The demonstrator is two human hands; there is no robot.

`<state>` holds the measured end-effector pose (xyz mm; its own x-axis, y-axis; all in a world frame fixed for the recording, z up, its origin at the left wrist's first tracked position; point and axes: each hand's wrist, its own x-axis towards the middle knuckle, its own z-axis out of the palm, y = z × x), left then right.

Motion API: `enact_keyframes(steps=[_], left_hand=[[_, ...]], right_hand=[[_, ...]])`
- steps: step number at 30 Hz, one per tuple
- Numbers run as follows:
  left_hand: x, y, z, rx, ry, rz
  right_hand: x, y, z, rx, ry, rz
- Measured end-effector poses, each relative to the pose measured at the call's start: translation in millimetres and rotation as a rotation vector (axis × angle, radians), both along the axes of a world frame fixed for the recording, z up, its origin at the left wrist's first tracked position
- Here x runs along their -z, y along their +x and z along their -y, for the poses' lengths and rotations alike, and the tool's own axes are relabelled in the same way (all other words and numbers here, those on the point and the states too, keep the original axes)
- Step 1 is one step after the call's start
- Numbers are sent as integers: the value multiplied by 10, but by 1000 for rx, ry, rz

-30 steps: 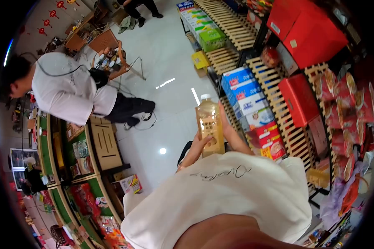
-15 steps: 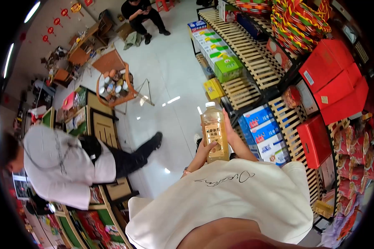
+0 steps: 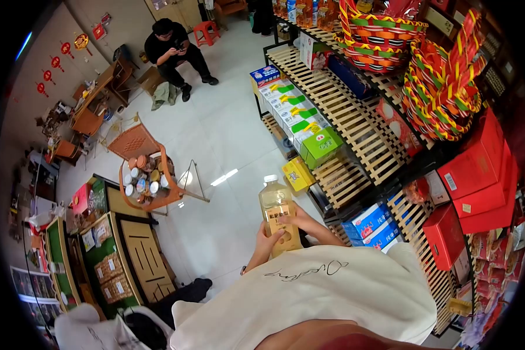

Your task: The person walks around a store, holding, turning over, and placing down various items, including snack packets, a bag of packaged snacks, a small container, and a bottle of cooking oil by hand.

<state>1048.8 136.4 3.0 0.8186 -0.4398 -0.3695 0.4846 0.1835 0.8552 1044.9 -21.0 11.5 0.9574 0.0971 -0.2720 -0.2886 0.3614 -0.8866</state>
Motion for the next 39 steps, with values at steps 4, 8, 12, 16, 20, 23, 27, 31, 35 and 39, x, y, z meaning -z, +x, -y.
enact_keyframes(steps=[4, 8, 12, 16, 20, 23, 27, 31, 35, 39], left_hand=[[-1, 704, 4, 64, 49, 2], [68, 1502, 129, 30, 75, 63], [-173, 2571, 335, 84, 107, 129], [-220, 3380, 435, 116, 179, 269], [-220, 3901, 552, 53, 154, 273], [-196, 4227, 642, 34, 107, 189], [-95, 4826, 736, 86, 104, 165], [-123, 5572, 865, 183, 81, 131], [-218, 6414, 931, 266, 53, 174], [-355, 7235, 967, 395, 54, 164]], right_hand=[[101, 619, -47, 85, 40, -85], [-63, 1489, 65, 32, 94, -50], [-216, 2461, 209, 102, 63, 20], [-185, 3322, 330, 147, 97, -16], [-220, 3877, 392, 166, 108, -63], [-202, 4264, 467, 205, 114, -97], [-94, 4792, 533, 276, 143, -116], [-79, 5403, 613, 398, 114, -132], [-68, 6178, 638, 498, 72, -89], [-166, 6852, 680, 576, 74, -18]])
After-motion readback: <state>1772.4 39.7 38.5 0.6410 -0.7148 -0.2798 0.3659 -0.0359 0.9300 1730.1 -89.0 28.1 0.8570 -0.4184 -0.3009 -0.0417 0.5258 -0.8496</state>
